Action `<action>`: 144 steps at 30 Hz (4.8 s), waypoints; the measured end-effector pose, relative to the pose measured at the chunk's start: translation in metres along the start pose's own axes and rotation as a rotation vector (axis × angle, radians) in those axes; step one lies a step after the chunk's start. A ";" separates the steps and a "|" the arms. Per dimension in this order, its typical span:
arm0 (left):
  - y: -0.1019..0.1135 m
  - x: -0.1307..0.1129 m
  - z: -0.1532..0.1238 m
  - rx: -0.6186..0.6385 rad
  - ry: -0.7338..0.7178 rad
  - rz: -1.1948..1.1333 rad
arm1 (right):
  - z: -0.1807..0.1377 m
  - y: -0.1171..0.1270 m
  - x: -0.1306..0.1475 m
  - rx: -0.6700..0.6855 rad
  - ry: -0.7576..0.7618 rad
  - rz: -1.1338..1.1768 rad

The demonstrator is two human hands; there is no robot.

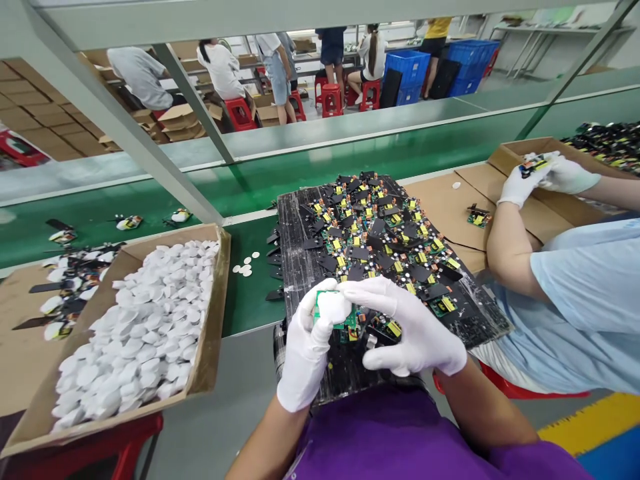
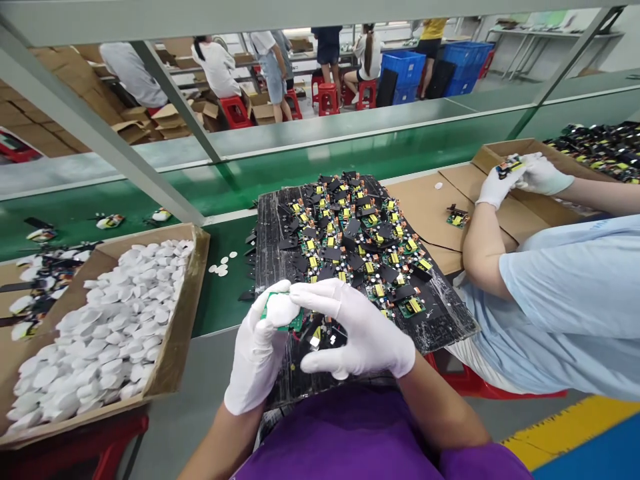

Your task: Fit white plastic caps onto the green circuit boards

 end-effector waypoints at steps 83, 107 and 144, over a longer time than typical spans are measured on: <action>0.006 0.000 0.003 0.565 0.340 -0.061 | 0.004 -0.029 -0.010 -0.111 -0.525 0.515; -0.005 -0.008 0.006 0.542 0.202 0.116 | 0.006 -0.036 -0.013 -0.158 -0.469 0.523; 0.032 0.009 0.009 0.208 0.290 -0.510 | 0.038 -0.019 -0.019 0.373 0.013 -0.087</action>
Point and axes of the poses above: each hand's wrist, its own z-axis towards the middle knuckle, its own y-axis out of the back of the hand, x = y × z, the point moved 1 cm from there along z, towards the middle knuckle, and after that the axes turned 8 degrees about -x, right-handed, at the moved point
